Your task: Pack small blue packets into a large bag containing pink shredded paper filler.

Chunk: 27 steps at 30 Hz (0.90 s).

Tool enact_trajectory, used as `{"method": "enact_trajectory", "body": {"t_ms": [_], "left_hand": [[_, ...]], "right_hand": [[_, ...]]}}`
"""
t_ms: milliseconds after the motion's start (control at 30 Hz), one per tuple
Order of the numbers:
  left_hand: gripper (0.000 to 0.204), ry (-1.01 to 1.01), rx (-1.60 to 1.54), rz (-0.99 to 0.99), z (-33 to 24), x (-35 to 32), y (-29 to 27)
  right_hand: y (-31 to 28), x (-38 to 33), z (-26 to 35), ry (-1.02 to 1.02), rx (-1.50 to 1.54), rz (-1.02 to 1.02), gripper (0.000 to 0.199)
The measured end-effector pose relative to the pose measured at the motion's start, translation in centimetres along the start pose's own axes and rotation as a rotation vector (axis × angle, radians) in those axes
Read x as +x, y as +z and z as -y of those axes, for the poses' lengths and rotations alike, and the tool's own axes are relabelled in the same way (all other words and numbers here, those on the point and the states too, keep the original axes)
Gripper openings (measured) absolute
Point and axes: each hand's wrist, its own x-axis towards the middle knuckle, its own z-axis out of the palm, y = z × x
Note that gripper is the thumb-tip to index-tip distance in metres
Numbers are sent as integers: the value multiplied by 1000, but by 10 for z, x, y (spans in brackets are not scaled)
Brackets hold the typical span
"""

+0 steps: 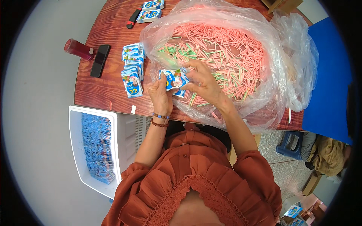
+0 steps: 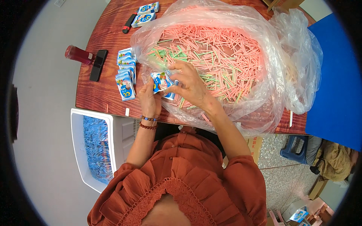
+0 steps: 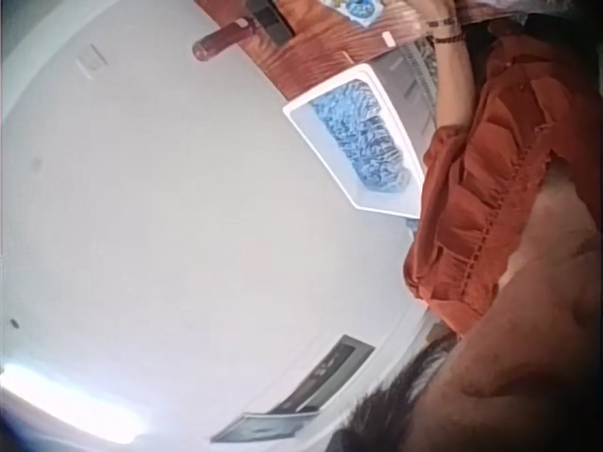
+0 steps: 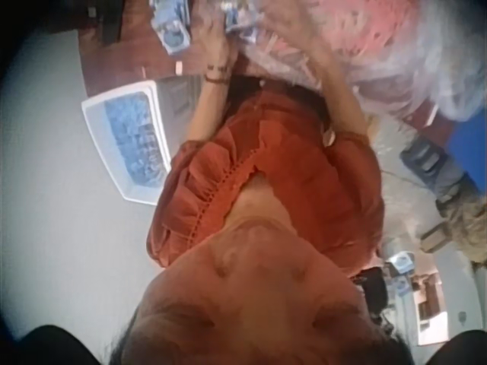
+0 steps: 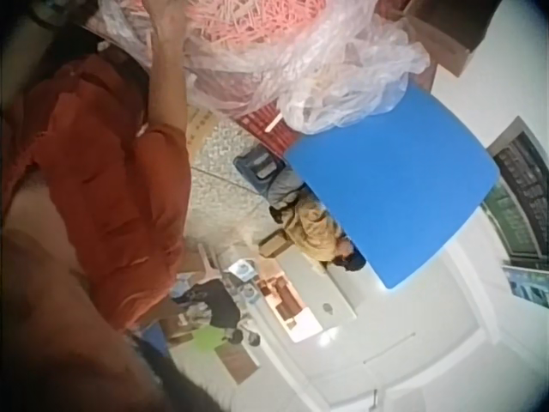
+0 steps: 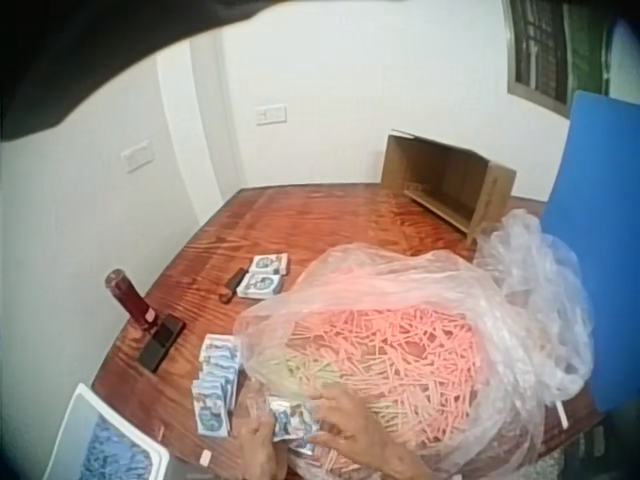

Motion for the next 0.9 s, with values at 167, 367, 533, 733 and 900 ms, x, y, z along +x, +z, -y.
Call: {"method": "enact_trajectory", "body": {"t_ms": [167,367,533,733,900], "left_hand": [[24,-40,-18,27,-2,1,1],[24,1,14,28,4,3,-6],[28,18,55,40,2,4,-18],[28,29,66,43,-10,2,-19],[27,4,50,-10,-11,2,-24]], "right_hand": [[3,-1,5,-37,-31,149,23],[6,4,-1,-176,-161,232,16],[-7,9,-2,-194,25,184,13],[-32,64,-37,431,62,98,20],[-11,89,-50,120,-874,392,29]]}}
